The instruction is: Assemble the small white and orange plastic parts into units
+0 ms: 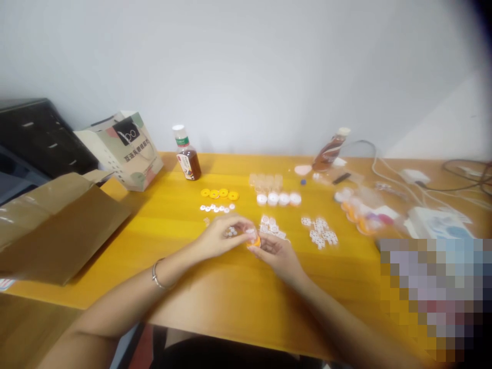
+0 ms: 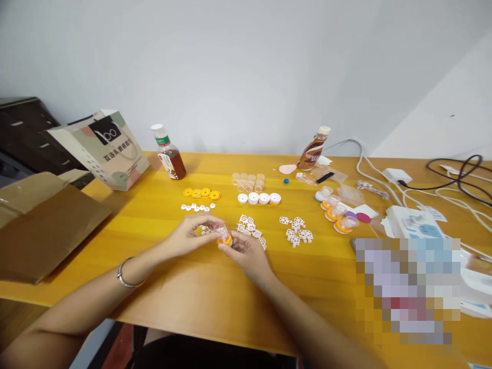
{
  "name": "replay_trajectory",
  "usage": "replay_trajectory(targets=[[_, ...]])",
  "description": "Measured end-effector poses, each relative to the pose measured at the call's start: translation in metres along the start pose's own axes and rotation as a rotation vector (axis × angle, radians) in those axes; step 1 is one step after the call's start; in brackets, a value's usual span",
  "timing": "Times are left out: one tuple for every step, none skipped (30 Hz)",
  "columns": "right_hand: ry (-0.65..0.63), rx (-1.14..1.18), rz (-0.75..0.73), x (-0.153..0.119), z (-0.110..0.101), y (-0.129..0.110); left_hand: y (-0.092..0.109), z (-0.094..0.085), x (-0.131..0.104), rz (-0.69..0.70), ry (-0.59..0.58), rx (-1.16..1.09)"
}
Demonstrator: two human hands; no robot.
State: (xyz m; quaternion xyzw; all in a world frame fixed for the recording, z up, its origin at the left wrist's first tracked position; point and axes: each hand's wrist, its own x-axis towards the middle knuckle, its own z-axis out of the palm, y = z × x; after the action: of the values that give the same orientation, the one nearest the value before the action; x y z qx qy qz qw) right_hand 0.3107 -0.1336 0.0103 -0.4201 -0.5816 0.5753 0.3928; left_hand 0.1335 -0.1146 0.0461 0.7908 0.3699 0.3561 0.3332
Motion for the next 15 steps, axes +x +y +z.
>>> replay_trajectory(targets=[[-0.007, -0.001, 0.004, -0.0003, 0.0001, -0.0002, -0.0006, -0.0003, 0.0, -0.001, -0.008, -0.005], [-0.016, 0.002, 0.009, -0.0007, 0.0002, -0.0002, -0.0014, -0.0008, -0.0001, -0.004, -0.02, -0.017], [-0.03, 0.011, 0.017, -0.0012, 0.0002, 0.0, -0.0023, -0.0013, -0.0003, -0.012, -0.034, -0.038], [-0.046, 0.026, 0.027, -0.0017, 0.0002, 0.0004, -0.0033, -0.002, -0.0006, -0.025, -0.045, -0.07], [-0.066, 0.049, 0.039, -0.0022, 0.0002, 0.0008, -0.0044, -0.0029, -0.0009, -0.042, -0.057, -0.118], [-0.087, 0.077, 0.054, -0.0028, 0.0001, 0.0011, -0.0055, -0.004, -0.0011, -0.058, -0.074, -0.177], [-0.108, 0.106, 0.074, -0.0032, 0.0001, 0.0012, -0.0063, -0.0051, -0.0012, -0.07, -0.102, -0.242], [-0.124, 0.136, 0.091, -0.0036, 0.0001, 0.0009, -0.0069, -0.0062, -0.0012, -0.074, -0.139, -0.304], [-0.135, 0.162, 0.102, -0.0039, 0.0002, 0.0001, -0.0073, -0.0071, -0.001, -0.071, -0.181, -0.355], [-0.138, 0.179, 0.104, -0.0041, 0.0003, -0.001, -0.0074, -0.0077, -0.0005, -0.06, -0.22, -0.389], [-0.134, 0.186, 0.101, -0.0042, 0.0006, -0.0024, -0.0074, -0.008, 0.0, -0.042, -0.243, -0.403], [-0.122, 0.182, 0.091, -0.0042, 0.001, -0.0038, -0.0073, -0.008, 0.0007, -0.023, -0.235, -0.393], [-0.112, 0.172, 0.082, -0.0042, 0.0014, -0.005, -0.0069, -0.008, 0.0015, -0.007, -0.195, -0.361], [-0.106, 0.16, 0.078, -0.0042, 0.0019, -0.0058, -0.0062, -0.0082, 0.0021, 0.005, -0.138, -0.314], [-0.107, 0.147, 0.081, -0.0042, 0.0024, -0.006, -0.005, -0.009, 0.0027, 0.014, -0.088, -0.261]])
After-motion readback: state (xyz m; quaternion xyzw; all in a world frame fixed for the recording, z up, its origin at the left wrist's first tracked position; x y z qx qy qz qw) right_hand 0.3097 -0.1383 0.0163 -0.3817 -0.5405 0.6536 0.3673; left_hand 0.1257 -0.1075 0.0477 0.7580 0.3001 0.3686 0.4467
